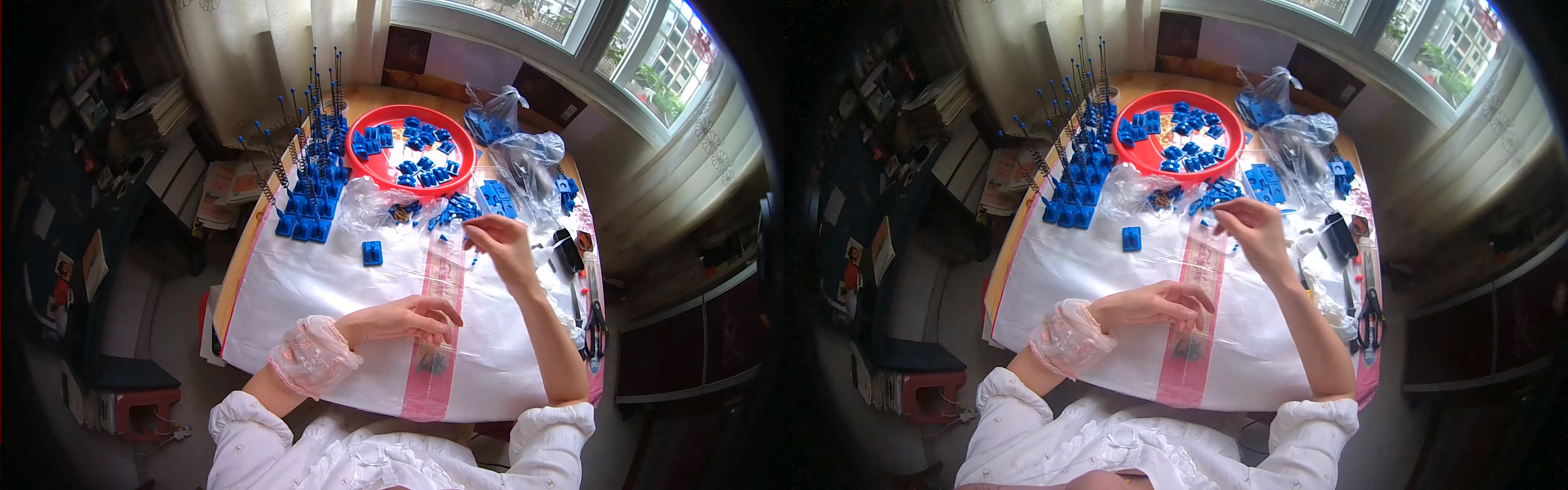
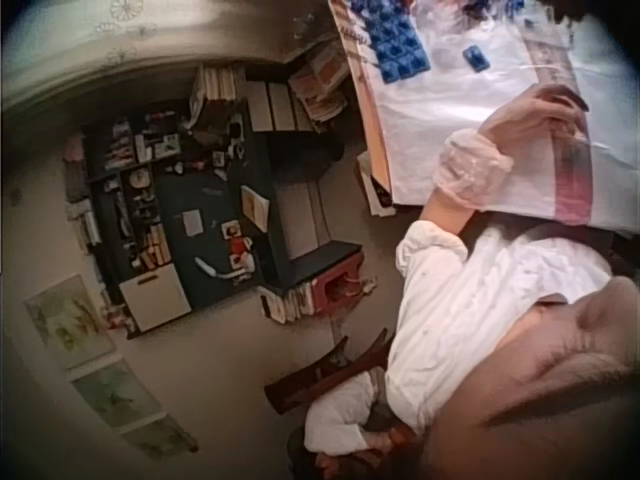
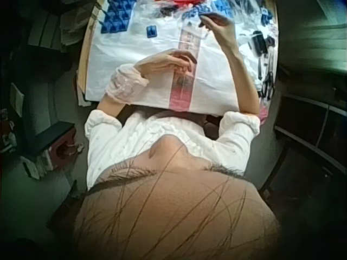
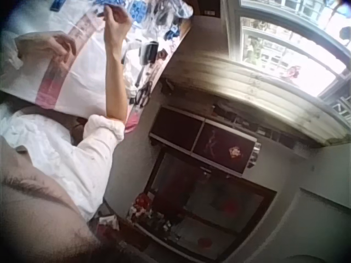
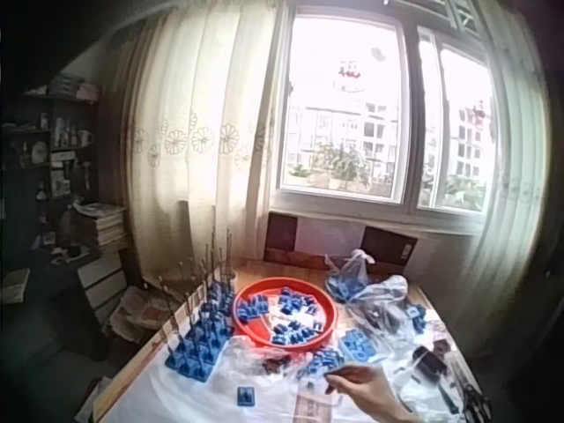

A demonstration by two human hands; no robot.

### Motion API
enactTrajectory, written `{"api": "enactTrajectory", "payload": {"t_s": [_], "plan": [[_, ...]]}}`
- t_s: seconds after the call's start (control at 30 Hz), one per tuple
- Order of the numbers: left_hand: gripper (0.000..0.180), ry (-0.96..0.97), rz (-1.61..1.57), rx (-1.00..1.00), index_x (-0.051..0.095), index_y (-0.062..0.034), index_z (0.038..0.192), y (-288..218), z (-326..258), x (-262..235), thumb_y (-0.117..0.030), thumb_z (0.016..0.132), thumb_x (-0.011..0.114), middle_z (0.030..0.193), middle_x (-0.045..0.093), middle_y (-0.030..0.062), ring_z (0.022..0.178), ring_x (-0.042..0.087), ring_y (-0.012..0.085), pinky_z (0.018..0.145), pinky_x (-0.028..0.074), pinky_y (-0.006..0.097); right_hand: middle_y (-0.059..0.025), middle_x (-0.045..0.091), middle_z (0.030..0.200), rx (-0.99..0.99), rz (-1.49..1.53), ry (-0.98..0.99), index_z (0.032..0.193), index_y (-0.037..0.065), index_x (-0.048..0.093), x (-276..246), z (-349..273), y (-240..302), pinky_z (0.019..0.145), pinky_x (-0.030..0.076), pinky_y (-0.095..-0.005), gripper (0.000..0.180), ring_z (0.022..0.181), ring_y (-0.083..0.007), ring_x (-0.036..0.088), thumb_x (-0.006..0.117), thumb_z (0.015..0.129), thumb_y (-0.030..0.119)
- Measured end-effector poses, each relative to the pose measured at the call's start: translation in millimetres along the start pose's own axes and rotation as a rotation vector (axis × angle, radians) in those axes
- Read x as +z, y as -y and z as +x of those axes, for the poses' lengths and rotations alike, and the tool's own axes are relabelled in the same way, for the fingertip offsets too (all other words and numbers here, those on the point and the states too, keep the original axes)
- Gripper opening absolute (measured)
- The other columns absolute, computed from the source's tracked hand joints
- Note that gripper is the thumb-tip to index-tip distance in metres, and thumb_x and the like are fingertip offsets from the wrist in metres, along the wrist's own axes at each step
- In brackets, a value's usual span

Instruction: Manually assembling blue plastic components by inserting metal wires and springs into the housings.

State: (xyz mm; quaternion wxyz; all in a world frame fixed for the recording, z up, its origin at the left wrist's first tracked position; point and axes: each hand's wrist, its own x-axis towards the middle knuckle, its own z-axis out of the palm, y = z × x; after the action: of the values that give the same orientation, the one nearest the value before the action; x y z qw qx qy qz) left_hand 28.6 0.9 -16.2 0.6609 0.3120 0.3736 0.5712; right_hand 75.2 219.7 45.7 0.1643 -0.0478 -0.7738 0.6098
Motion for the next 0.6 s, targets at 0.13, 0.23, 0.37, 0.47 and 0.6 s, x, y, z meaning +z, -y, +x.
{"api": "enactTrajectory", "payload": {"t_s": [0.13, 0.23, 0.37, 0.47, 0.6], "plan": [[0.034, -0.002, -0.068, 0.005, 0.056, -0.0007, 0.125, -0.1, 1.9, -4.6, -0.014, 0.094, 0.063, 0.101, 0.063, 0.0056, 0.088, 0.060, 0.0079, 0.081, 0.049, 0.022, -0.0045, 0.071, 0.074, -0.054, 0.034, -0.167, 0.097, 0.001, 0.073, -30.8, -22.4, 29.4, 0.059, 0.043, -0.0193, 0.012, 0.067, -0.0077, 0.066, 0.068, 0.090, 0.009], [0.025, -0.077, -0.081, 0.059, 0.060, -0.0002, 0.114, -3.5, 3.3, 2.3, -0.006, 0.090, 0.058, 0.091, 0.063, 0.0048, 0.078, 0.057, 0.0084, 0.073, 0.046, 0.022, -0.0049, 0.069, 0.073, -0.159, 0.054, -0.302, 0.096, 0.000, 0.073, -44.7, -26.7, 53.7, 0.059, 0.042, -0.0209, 0.012, 0.064, -0.0086, 0.063, 0.069, 0.090, 0.009], [0.012, 0.016, -0.138, 0.191, 0.061, -0.0013, 0.083, 15.1, 8.2, -27.3, 0.001, 0.083, 0.049, 0.070, 0.055, 0.0021, 0.062, 0.049, 0.0094, 0.059, 0.037, 0.023, -0.0048, 0.069, 0.071, -0.289, -0.019, -0.361, 0.094, -0.001, 0.073, -53.2, -38.4, 77.5, 0.058, 0.042, -0.0207, 0.013, 0.062, -0.0091, 0.064, 0.069, 0.092, 0.011], [0.014, 0.066, -0.294, 0.253, 0.054, -0.0038, 0.070, 14.6, 7.6, -32.5, 0.001, 0.081, 0.048, 0.061, 0.046, 0.0000, 0.057, 0.042, 0.0100, 0.054, 0.030, 0.025, -0.0054, 0.070, 0.071, -0.328, -0.065, -0.388, 0.093, -0.001, 0.073, -54.0, -45.0, 82.3, 0.056, 0.044, -0.0204, 0.012, 0.062, -0.0096, 0.066, 0.070, 0.091, 0.010], [0.012, -0.069, -0.366, 0.281, 0.062, -0.0010, 0.082, 7.4, 7.3, -22.9, 0.000, 0.085, 0.051, 0.068, 0.055, 0.0022, 0.056, 0.047, 0.0083, 0.053, 0.035, 0.023, -0.0059, 0.070, 0.071, -0.351, -0.096, -0.390, 0.092, -0.002, 0.072, -54.2, -44.9, 82.7, 0.058, 0.046, -0.0200, 0.010, 0.063, -0.0099, 0.066, 0.070, 0.091, 0.008]]}}
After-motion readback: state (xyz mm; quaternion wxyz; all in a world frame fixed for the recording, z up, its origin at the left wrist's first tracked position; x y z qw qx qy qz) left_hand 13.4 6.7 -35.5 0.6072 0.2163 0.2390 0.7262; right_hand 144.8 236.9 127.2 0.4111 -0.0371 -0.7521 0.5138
